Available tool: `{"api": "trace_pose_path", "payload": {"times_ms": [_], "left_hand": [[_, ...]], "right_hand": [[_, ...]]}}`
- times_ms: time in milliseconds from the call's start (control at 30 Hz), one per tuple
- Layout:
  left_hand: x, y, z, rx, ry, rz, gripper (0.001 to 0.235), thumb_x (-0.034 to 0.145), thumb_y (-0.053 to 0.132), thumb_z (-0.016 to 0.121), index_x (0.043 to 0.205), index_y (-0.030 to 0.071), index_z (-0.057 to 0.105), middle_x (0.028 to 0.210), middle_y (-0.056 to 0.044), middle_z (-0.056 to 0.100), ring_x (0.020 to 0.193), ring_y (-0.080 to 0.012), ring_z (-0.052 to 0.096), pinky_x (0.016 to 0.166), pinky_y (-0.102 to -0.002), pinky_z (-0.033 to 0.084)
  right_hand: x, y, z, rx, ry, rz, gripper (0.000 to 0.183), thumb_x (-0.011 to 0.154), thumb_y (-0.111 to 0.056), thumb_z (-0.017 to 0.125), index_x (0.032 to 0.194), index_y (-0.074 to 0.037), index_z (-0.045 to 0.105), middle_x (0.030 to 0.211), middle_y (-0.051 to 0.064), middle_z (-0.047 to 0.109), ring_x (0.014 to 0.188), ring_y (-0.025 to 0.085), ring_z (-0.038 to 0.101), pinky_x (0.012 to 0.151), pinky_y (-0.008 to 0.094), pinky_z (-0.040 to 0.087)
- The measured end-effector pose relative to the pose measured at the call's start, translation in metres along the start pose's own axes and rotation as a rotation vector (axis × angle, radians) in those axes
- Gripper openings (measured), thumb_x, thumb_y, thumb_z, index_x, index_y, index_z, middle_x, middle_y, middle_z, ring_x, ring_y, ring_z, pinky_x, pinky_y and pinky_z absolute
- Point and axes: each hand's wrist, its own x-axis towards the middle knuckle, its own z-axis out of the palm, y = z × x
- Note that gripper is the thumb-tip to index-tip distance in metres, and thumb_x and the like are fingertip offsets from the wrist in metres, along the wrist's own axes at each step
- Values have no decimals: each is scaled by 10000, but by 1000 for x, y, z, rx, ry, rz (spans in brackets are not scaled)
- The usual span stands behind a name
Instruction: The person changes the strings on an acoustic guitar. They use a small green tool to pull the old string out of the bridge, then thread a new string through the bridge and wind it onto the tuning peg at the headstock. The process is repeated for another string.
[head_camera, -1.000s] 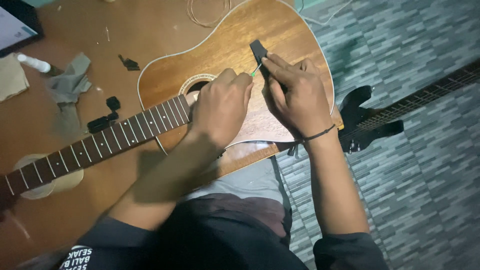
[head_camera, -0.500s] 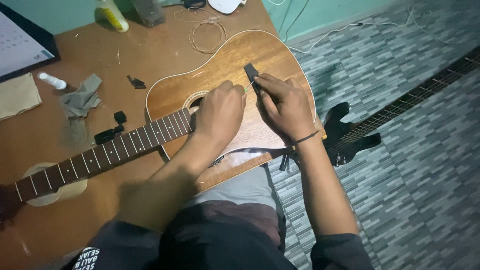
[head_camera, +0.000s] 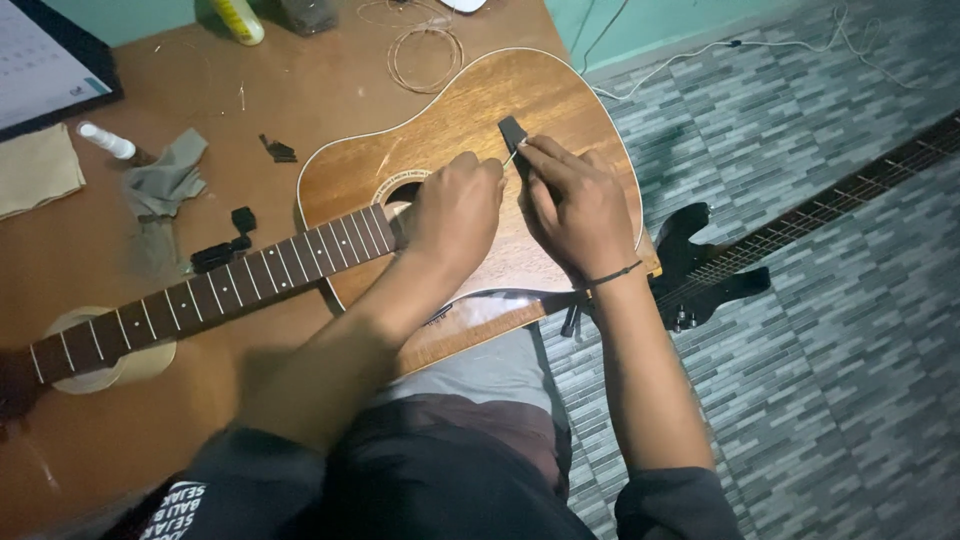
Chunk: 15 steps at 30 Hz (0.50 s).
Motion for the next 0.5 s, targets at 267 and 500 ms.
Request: {"api": "trace_pose_path", "payload": {"times_ms": [267, 500], "left_hand": [[-1, 5, -13, -95, -103, -153, 125, 987, 190, 622, 921, 85, 629, 761, -107, 583, 710, -377, 734, 560, -488, 608], [-21, -5, -58, -96, -93, -159, 125, 1028, 185, 554, 1011, 69, 596, 783, -157, 607, 730, -447, 707, 604, -555, 572]], "right_hand": [[5, 38, -1, 215, 24, 138, 216, 997, -170, 678, 1187, -190, 778, 1095, 119, 765, 933, 382, 729, 807, 419, 569], [28, 30, -2, 142, -66, 162, 169, 932, -195, 783, 1097, -213, 811, 934, 63, 736, 878, 325, 721, 774, 386, 552]]}}
